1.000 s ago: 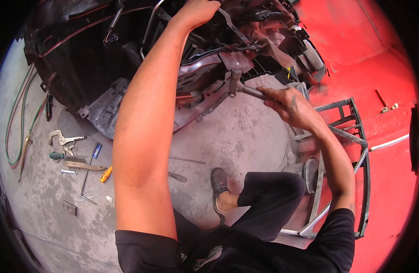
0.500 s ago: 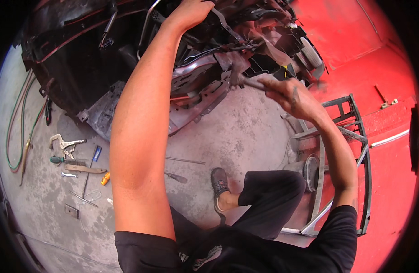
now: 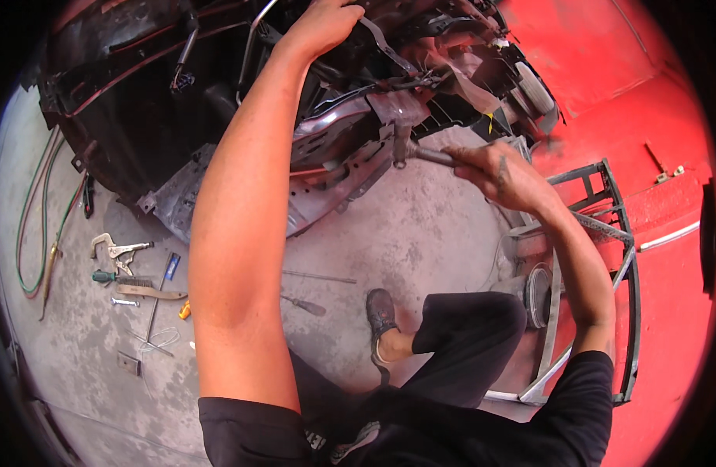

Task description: The person uses a hammer and a pry tool to reshape damaged metal sections of the vehicle frame before aligning and test-fitting a replacement headlight assembly by hand and securing it with a wrench. The person also sorts through small fasteners in a plastic bin.

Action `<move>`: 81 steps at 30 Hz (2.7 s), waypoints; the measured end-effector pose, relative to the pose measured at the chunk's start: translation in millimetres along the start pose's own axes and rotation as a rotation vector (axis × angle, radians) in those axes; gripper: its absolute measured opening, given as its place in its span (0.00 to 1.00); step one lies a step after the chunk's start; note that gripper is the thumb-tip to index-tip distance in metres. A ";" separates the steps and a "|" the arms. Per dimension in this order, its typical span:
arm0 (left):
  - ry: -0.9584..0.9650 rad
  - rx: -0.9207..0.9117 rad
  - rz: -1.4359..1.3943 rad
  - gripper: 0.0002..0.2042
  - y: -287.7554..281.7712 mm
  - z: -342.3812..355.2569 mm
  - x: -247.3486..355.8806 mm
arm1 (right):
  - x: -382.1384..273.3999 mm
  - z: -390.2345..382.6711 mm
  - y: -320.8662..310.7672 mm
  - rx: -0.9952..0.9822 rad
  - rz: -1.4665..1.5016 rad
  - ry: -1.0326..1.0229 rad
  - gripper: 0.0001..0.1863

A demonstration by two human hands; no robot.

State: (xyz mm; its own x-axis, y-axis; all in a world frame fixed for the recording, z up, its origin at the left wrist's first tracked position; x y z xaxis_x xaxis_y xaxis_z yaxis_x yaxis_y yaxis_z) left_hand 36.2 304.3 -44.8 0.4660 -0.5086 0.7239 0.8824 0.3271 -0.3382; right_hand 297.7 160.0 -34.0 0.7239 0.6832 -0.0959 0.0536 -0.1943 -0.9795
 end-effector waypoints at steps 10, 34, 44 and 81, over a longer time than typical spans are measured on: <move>-0.056 0.018 0.044 0.22 -1.4 -2.0 -3.7 | -8.5 6.7 -22.2 0.003 -0.036 -0.010 0.17; -0.091 0.017 0.033 0.24 0.2 0.0 -7.4 | -2.9 -3.4 13.7 -0.067 -0.020 0.076 0.17; -0.106 -0.023 -0.006 0.25 3.9 3.7 -10.7 | -8.4 -8.2 0.3 -0.017 0.018 -0.093 0.18; -0.091 0.049 -0.059 0.22 -2.7 -11.2 2.6 | 44.9 -59.9 169.1 -0.150 0.622 0.110 0.20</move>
State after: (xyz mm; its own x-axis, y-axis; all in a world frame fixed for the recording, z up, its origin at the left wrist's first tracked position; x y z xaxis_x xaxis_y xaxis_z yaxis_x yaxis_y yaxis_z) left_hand 35.7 293.2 -48.7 0.4032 -0.4544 0.7943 0.9031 0.3379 -0.2651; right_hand 380.4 115.6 -193.4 0.7166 0.3365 -0.6109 -0.3087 -0.6325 -0.7104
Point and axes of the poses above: each hand's wrist, its own z-axis towards the middle knuckle, its own y-axis out of the palm, x = y × z, the point moved 9 cm from there along z, towards the middle knuckle, and after that the axes turned 10 degrees about z, right-handed, at the moved point
